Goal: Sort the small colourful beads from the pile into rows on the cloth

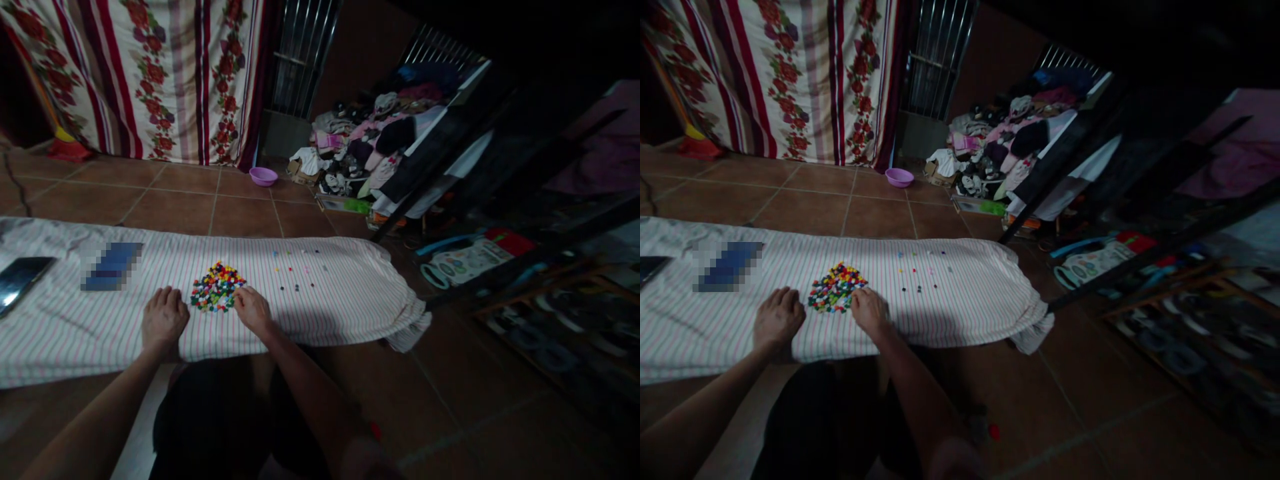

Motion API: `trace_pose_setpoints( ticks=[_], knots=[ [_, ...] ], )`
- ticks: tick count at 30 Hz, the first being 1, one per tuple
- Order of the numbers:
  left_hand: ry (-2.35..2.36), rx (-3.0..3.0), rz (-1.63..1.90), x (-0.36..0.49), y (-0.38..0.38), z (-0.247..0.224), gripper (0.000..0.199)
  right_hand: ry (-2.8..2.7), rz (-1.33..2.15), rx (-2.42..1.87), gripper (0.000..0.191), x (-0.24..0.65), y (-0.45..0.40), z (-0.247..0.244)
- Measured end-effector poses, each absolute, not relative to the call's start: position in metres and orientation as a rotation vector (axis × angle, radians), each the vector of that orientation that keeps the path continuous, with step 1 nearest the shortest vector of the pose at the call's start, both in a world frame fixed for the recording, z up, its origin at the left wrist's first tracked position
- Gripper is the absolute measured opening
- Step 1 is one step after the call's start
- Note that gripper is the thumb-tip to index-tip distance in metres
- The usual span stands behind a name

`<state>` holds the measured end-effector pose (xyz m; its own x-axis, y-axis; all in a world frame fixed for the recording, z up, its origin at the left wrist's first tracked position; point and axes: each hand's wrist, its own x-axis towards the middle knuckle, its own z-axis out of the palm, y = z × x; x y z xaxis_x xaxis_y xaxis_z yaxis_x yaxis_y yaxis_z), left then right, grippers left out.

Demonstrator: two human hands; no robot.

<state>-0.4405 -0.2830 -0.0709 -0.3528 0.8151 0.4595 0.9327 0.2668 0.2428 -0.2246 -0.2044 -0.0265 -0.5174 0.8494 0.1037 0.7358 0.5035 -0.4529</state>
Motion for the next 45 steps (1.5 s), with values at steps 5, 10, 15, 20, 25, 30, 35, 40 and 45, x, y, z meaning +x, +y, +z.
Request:
trace_pose_setpoints(
  ticks=[5,10,15,20,25,30,35,40,45],
  knots=[
    [-2.287,-1.629,-0.666,-0.441,-0.283,-0.07,0.033,-2.39,0.507,-1.408,0.023,-0.203,-0.199,-0.033],
    [-2.295,-1.666,-0.689,-0.44,-0.284,-0.066,0.032,-2.317,0.444,-1.46,0.024,-0.174,-0.19,-0.041],
    [-2.305,-1.646,-0.616,-0.44,-0.283,-0.065,0.03,-2.211,0.381,-1.485,0.028,-0.138,-0.18,-0.048],
    [-2.302,-1.667,-0.559,-0.441,-0.284,-0.064,0.032,-2.085,0.305,-1.51,0.03,-0.098,-0.169,-0.053],
    [-2.283,-1.675,-0.624,-0.44,-0.284,-0.064,0.031,-2.012,0.24,-1.563,0.03,-0.062,-0.156,-0.055],
    [-2.298,-1.642,-0.664,-0.439,-0.283,-0.066,0.029,-1.953,0.188,-1.642,0.029,-0.033,-0.146,-0.055],
    [-2.284,-1.653,-0.592,-0.441,-0.283,-0.068,0.033,-1.93,0.176,-1.716,0.029,-0.012,-0.137,-0.052],
    [-2.279,-1.668,-0.601,-0.442,-0.283,-0.068,0.034,-1.875,0.171,-1.814,0.031,0.004,-0.126,-0.049],
    [-2.265,-1.66,-0.603,-0.442,-0.283,-0.069,0.034,-1.824,0.186,-1.896,0.031,0.016,-0.117,-0.052]
  ],
)
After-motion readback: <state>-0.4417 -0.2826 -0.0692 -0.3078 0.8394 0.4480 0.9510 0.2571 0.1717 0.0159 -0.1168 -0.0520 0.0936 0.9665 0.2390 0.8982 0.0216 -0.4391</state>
